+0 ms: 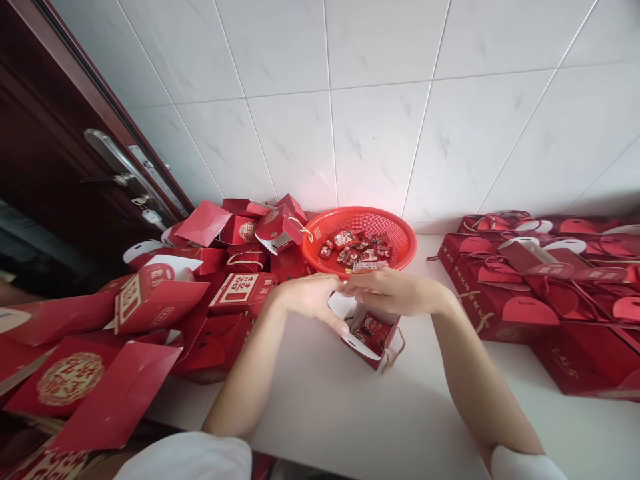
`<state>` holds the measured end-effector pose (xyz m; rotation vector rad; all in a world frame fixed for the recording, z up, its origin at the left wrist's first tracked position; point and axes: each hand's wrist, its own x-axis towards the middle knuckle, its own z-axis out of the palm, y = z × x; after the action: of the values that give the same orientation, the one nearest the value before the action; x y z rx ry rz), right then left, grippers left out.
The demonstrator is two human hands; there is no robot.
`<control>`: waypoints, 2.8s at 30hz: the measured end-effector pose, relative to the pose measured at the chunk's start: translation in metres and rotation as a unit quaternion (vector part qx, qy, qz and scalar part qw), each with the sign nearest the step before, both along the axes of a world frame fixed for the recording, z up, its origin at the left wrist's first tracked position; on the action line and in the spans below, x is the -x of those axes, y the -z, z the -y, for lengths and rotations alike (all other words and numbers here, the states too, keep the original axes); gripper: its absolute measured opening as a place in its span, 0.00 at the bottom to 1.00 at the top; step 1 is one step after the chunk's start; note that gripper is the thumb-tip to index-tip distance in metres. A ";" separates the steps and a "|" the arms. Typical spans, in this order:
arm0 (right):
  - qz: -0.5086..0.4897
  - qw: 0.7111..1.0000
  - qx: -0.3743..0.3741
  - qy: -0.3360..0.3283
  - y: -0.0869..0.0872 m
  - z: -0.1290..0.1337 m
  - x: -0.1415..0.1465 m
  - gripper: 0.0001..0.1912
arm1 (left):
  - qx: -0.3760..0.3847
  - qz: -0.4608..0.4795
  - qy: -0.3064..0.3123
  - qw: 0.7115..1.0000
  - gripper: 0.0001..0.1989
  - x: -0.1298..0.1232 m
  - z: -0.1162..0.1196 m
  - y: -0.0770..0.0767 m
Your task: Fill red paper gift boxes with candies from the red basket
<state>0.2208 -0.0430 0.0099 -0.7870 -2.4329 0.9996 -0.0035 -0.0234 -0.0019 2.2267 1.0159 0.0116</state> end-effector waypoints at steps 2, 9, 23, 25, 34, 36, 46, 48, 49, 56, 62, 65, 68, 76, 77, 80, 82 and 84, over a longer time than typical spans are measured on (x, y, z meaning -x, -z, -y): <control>-0.033 0.999 0.005 0.016 -0.006 0.001 -0.004 0.10 | -0.004 -0.032 -0.018 0.999 0.39 0.000 0.001 -0.001; -0.063 0.995 -0.018 0.078 -0.013 0.016 -0.038 0.12 | -0.013 -0.065 0.014 0.998 0.42 -0.006 0.007 -0.006; -0.061 0.952 -0.025 0.299 0.079 0.046 -0.066 0.25 | -0.021 0.070 0.042 0.996 0.34 -0.034 0.009 0.001; -0.081 0.945 -0.055 0.312 0.090 0.048 -0.058 0.26 | 0.000 0.099 0.045 0.994 0.36 -0.036 0.011 0.003; -0.160 0.909 -0.138 0.360 0.118 0.055 -0.042 0.16 | -0.033 0.046 0.063 0.996 0.19 -0.041 0.009 0.009; -0.163 0.910 -0.154 0.349 0.118 0.056 -0.043 0.09 | -0.038 0.038 0.048 0.997 0.13 -0.044 0.009 0.011; -0.164 0.933 -0.124 0.296 0.109 0.059 -0.045 0.12 | -0.055 0.027 0.024 0.998 0.24 -0.051 0.015 0.023; -0.179 0.927 -0.092 0.316 0.107 0.056 -0.048 0.14 | -0.044 0.026 0.044 0.998 0.24 -0.052 0.013 0.028; -0.184 0.922 -0.073 0.333 0.106 0.053 -0.051 0.16 | -0.038 0.023 0.047 0.998 0.24 -0.052 0.012 0.030; -0.089 0.919 0.114 0.366 0.112 0.034 -0.079 0.37 | -0.014 0.008 0.013 1.000 0.25 -0.057 0.014 0.029; -0.053 0.921 0.206 0.326 0.108 0.031 -0.091 0.41 | -0.040 0.013 -0.038 0.998 0.21 -0.061 0.022 0.027; -0.053 0.928 0.253 0.268 0.096 0.036 -0.092 0.38 | -0.041 0.012 -0.050 0.998 0.20 -0.063 0.025 0.026; -0.102 0.928 0.299 0.196 0.084 0.040 -0.092 0.29 | -0.043 0.018 -0.064 0.997 0.20 -0.064 0.028 0.024; -0.291 0.874 0.330 0.205 0.059 0.048 -0.081 0.20 | -0.061 0.070 -0.085 0.992 0.19 -0.067 0.036 0.027; -0.301 0.876 0.314 0.211 0.054 0.049 -0.079 0.19 | -0.065 0.077 -0.082 0.991 0.18 -0.067 0.037 0.027; -0.310 0.885 0.262 0.227 0.039 0.051 -0.071 0.16 | -0.069 0.116 -0.073 0.988 0.16 -0.067 0.036 0.027; -0.305 0.893 0.235 0.235 0.030 0.051 -0.066 0.15 | -0.041 0.174 -0.072 0.981 0.17 -0.064 0.034 0.022; -0.296 0.900 0.210 0.241 0.021 0.050 -0.063 0.15 | 0.011 0.250 -0.082 0.965 0.18 -0.061 0.032 0.011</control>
<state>0.2837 -0.0927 -0.0113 -0.9803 -1.4299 1.3275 0.0572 -0.0553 -0.0133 1.9636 0.8999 0.6013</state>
